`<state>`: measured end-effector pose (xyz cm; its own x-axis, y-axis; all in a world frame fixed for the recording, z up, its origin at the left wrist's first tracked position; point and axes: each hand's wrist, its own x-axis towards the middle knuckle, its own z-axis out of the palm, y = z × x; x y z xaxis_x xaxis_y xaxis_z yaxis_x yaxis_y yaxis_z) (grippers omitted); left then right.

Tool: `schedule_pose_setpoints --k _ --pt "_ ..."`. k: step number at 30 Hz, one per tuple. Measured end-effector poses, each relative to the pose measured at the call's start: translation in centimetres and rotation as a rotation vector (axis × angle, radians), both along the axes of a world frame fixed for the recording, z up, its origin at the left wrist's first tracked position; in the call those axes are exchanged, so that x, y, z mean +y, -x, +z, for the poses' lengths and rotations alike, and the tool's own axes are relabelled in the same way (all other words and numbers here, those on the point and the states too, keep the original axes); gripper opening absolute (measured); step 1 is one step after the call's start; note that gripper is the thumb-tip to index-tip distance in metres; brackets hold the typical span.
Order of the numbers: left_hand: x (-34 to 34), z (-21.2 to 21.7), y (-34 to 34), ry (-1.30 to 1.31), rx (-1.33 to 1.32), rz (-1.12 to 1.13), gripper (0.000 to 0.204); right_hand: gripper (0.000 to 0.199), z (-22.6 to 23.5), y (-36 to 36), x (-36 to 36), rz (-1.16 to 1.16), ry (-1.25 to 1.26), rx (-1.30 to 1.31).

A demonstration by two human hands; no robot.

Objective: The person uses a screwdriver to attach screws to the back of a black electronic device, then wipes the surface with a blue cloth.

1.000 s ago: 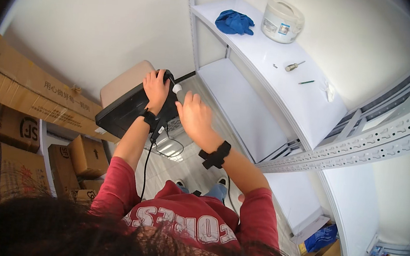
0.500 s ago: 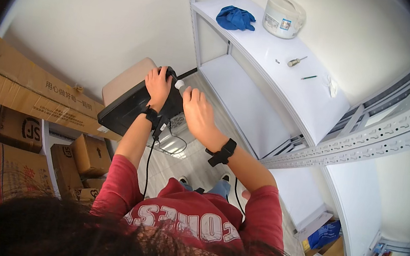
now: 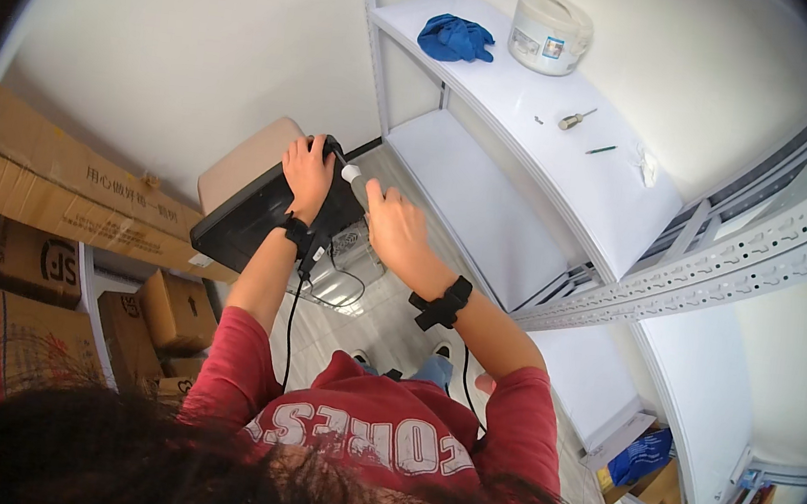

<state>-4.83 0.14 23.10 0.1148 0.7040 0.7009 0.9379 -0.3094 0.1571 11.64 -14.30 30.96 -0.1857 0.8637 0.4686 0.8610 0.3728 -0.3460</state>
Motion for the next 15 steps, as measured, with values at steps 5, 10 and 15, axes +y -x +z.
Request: schedule_pose_setpoints --k 5,10,15 --pt "0.1 0.0 -0.2 -0.011 -0.011 0.008 0.035 0.031 0.4 0.5 0.3 -0.034 0.121 0.13" --pt "0.0 0.1 -0.2 -0.003 -0.023 0.001 0.034 0.03 0.9 1.2 0.1 -0.219 0.195 0.194" --pt "-0.2 0.0 -0.1 -0.013 -0.011 -0.001 0.035 0.032 0.1 0.8 0.1 -0.232 -0.056 0.19"
